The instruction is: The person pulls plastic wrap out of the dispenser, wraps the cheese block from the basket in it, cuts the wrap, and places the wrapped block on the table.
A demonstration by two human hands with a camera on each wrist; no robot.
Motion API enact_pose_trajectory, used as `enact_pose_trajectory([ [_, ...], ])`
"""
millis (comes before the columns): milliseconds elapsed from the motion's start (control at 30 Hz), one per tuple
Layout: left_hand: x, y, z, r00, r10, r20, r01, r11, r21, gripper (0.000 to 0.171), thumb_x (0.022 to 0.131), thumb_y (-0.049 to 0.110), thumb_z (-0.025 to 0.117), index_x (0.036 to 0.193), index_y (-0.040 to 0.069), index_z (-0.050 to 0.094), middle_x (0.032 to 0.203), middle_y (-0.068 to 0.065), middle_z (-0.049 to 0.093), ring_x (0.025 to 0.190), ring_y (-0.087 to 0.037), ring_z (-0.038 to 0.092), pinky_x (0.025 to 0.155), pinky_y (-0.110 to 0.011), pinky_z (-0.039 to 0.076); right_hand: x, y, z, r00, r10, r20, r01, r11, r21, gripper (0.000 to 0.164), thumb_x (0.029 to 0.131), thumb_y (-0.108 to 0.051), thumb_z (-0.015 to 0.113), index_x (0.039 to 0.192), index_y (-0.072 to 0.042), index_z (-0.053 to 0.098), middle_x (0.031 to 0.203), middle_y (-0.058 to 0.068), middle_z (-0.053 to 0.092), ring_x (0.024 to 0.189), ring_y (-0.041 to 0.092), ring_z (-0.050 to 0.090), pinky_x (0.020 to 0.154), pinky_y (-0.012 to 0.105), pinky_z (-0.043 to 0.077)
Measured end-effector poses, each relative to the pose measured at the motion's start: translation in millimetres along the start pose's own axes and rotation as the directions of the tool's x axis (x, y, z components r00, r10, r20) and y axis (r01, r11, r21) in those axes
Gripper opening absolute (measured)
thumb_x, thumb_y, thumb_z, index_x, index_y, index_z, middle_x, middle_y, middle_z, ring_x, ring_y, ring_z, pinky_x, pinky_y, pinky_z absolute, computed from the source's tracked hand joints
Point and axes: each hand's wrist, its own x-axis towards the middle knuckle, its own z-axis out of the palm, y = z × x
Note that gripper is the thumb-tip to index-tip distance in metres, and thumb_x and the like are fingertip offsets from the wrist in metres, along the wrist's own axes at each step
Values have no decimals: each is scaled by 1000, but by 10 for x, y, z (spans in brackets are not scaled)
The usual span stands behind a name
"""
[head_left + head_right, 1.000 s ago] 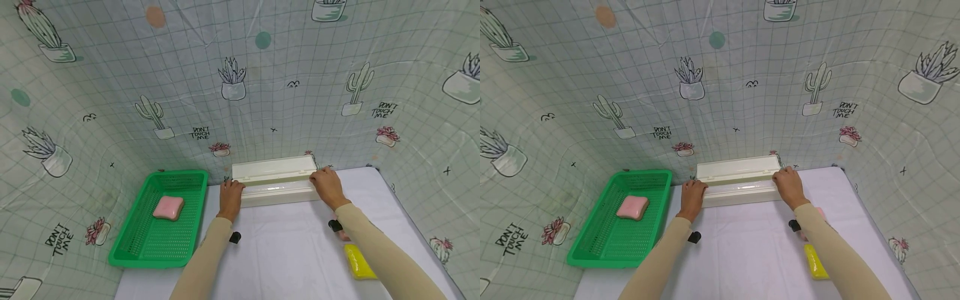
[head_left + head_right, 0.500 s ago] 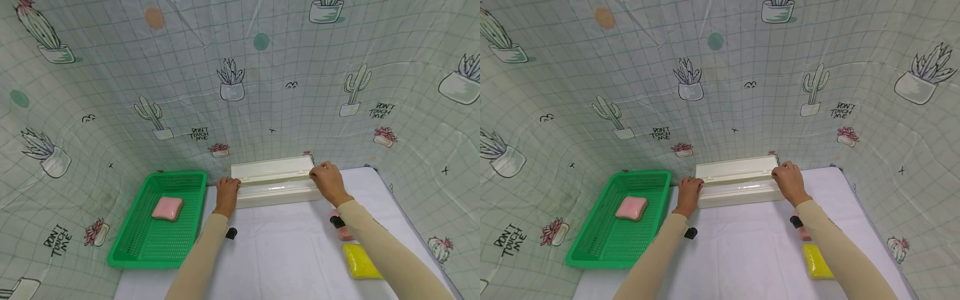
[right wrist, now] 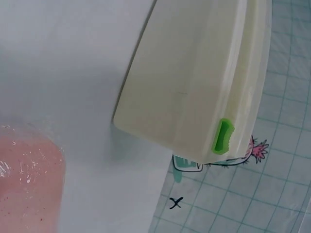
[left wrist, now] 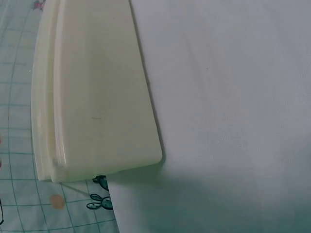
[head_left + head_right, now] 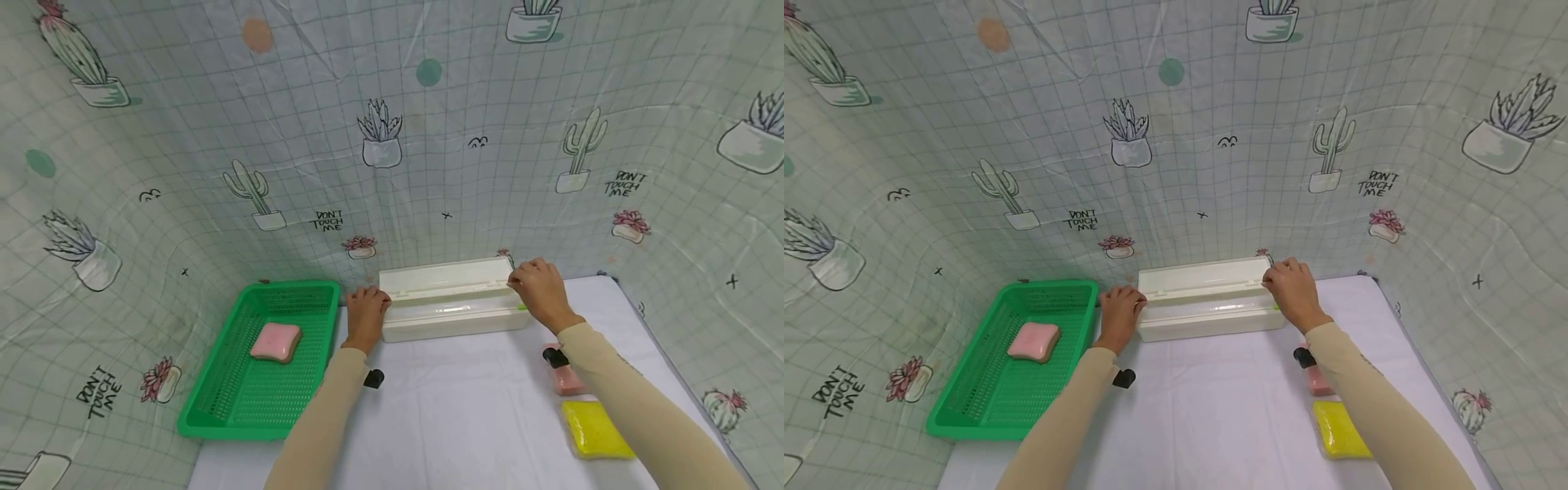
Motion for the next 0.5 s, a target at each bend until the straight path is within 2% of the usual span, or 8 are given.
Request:
enact_pose_trajectory([
  [167,37,8,-62,999,-2,-35,3,1000,24,14,102,25,68,102,14,77,113,-7,71,113,-30,59,101,-53,42,32,10,-42,1000,13,25,-13,1000,14,12,83,-1,87,85,-3,75,85,11,70,96,38,62,83,57,49],
  [500,172,9,-235,993,26,-112,-21,999,50,11,101,23,71,98,15,77,103,-4,68,106,-28,58,99,-52,43,184,12,-213,999,16,32,-16,1000,5,10,85,-3,85,88,-2,76,89,13,73,99,39,62,87,60,49],
])
